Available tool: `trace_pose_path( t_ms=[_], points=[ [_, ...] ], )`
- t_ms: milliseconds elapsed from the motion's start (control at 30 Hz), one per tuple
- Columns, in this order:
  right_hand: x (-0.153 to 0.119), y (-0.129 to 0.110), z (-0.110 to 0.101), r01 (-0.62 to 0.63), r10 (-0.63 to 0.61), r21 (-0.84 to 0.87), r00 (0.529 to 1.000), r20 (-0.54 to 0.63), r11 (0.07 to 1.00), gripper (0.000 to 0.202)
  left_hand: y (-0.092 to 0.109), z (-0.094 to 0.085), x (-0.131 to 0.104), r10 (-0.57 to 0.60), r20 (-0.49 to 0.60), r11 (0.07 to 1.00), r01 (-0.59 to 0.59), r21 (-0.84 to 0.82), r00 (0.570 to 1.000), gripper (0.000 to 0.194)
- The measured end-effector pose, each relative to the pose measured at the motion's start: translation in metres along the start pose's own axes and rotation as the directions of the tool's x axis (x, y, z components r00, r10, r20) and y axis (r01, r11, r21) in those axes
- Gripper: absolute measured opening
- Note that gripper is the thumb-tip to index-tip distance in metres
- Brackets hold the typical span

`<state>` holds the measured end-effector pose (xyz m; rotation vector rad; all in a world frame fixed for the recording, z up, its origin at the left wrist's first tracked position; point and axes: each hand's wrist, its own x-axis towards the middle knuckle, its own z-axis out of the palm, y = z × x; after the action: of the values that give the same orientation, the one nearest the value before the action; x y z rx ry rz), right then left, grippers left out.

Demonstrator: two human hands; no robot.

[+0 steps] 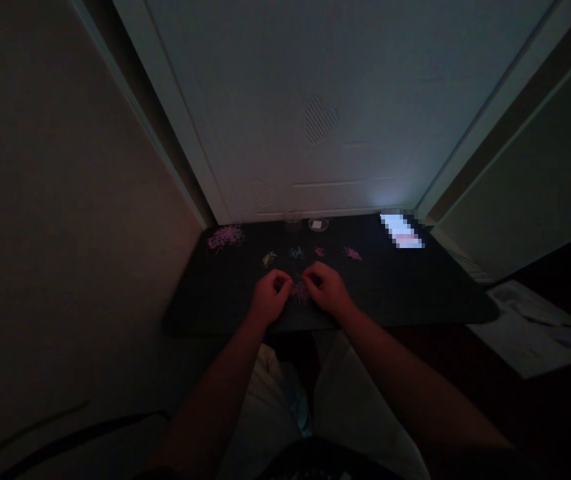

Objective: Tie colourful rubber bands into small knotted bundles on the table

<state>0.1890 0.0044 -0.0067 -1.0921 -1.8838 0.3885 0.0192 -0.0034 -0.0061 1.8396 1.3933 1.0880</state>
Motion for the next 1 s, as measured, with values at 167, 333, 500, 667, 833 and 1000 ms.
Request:
trace_pose_path(
  t_ms=[167, 333, 500, 667, 833, 1000],
  points=[
    [-0.0009, 0.0001, 0.0014, 0.053, -0.052, -0.012, 0.995, 0.081, 0.999, 0.005, 0.0002, 0.0007, 0.0001, 0.032, 0.041, 0.998, -0.034, 0.051, 0.999, 0.023],
    [-0.0015, -0.0004, 0.0030, 0.084, -0.078, -0.046, 0.991, 0.112, 0.995, 0.007, -0.0019, 0.0013, 0.0002, 0.017, 0.055, 0.999, -0.019, 0.033, 0.998, 0.014],
    [-0.0014, -0.0005, 0.0051, 0.103, -0.089, -0.098, 0.986, 0.139, 0.990, 0.006, -0.0015, 0.0003, -0.0006, 0.026, 0.065, 0.999, -0.027, 0.020, 0.998, 0.011],
    [-0.0016, -0.0026, 0.0023, 0.119, -0.110, -0.056, 0.984, 0.143, 0.991, 0.008, 0.0004, 0.0005, -0.0003, 0.022, 0.089, 0.999, -0.024, 0.023, 0.996, 0.008],
    [-0.0017, -0.0033, 0.0018, 0.134, -0.126, -0.043, 0.980, 0.153, 0.990, 0.008, 0.0014, 0.0002, 0.0000, 0.028, 0.082, 0.999, -0.030, 0.020, 0.996, 0.008],
    [-0.0010, -0.0018, 0.0043, 0.120, -0.106, -0.083, 0.982, 0.157, 0.989, 0.008, 0.0025, -0.0011, -0.0005, 0.024, 0.073, 1.000, -0.024, -0.004, 0.997, 0.009]
  ],
)
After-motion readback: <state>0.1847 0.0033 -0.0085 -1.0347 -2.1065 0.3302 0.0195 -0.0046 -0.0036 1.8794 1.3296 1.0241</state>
